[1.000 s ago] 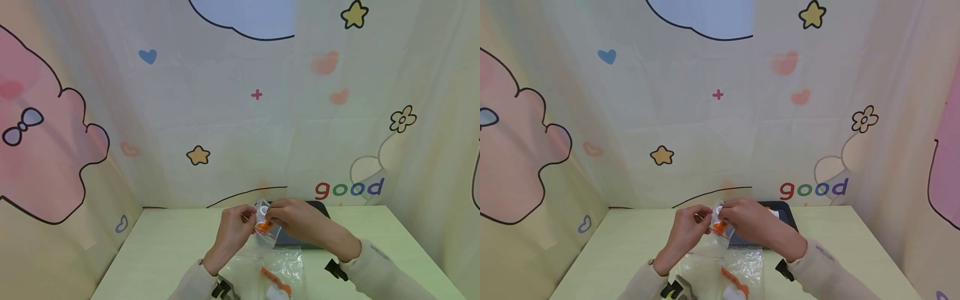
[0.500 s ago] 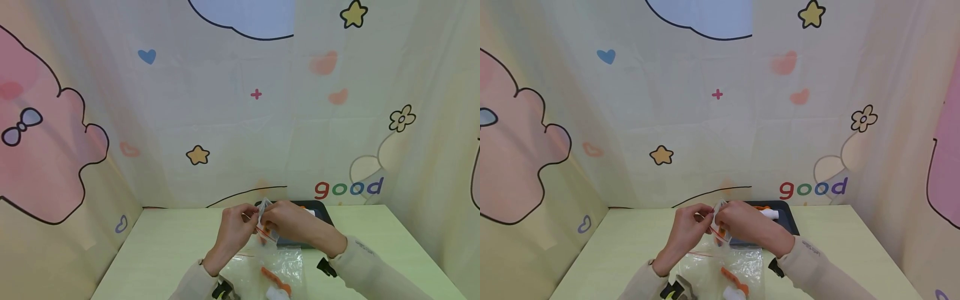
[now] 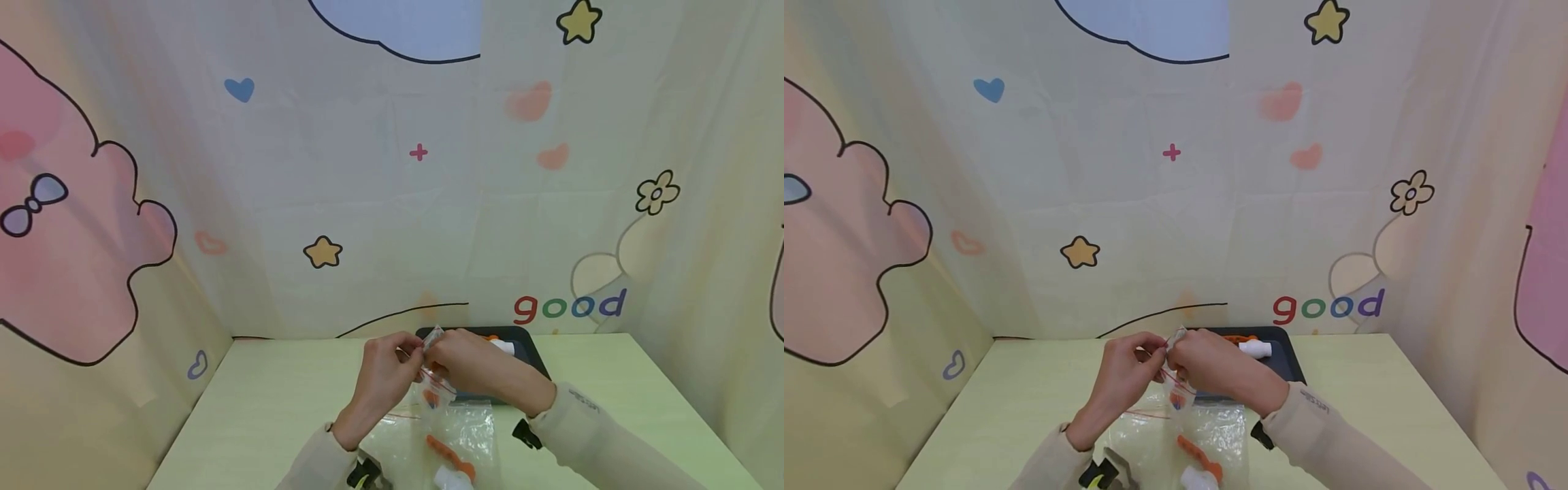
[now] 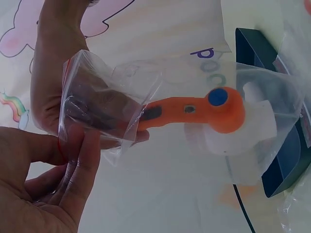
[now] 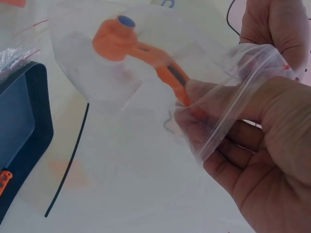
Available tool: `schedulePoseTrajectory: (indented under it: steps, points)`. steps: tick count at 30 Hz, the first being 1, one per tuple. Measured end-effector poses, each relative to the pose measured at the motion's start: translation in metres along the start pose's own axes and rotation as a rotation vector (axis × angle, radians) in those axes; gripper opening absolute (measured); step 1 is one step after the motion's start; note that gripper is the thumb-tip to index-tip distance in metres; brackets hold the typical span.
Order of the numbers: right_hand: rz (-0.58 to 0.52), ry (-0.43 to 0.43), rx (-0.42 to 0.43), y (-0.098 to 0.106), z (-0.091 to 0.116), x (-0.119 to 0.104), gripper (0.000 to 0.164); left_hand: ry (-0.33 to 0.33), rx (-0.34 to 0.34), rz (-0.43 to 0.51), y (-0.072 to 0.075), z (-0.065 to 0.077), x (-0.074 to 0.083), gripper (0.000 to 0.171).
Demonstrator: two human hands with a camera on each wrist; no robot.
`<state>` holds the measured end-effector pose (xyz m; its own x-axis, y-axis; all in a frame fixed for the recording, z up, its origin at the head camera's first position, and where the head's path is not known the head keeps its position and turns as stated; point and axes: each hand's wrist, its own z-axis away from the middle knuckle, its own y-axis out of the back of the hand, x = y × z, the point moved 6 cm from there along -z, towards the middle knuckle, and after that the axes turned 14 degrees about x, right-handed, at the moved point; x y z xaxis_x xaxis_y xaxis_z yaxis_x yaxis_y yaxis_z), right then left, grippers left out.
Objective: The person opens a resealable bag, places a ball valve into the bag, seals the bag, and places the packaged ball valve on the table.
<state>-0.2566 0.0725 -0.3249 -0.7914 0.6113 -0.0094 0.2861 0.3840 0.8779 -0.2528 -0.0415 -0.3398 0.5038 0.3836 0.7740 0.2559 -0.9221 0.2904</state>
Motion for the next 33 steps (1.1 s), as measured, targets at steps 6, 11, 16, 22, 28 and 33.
schedulePoseTrajectory:
  steps: [6,11,16,22,28,33]
  points:
    - [0.003,0.007,-0.008,-0.0048,0.001,0.0012,0.014,0.002,0.007,0.002,0.0007,0.0002,-0.0003,0.009]
    - [0.003,0.0,-0.025,-0.0056,0.0009,0.0035,0.017,-0.012,0.018,-0.001,0.0019,-0.0023,0.0015,0.01]
    - [-0.004,-0.023,-0.063,-0.0073,0.0017,0.0052,0.015,-0.017,0.019,-0.009,0.002,-0.0032,0.003,0.009]
    - [0.006,-0.052,-0.108,-0.0098,0.0003,0.0064,0.012,-0.02,0.015,-0.015,0.0026,-0.0034,0.0038,0.009]
    - [0.01,-0.073,-0.13,-0.0104,0.0005,0.0057,0.012,-0.002,0.007,0.003,0.003,-0.0031,0.0029,0.01]
    - [-0.02,-0.055,-0.116,-0.0068,0.001,0.0031,0.015,0.017,0.014,0.018,0.0037,-0.002,-0.0003,0.009]
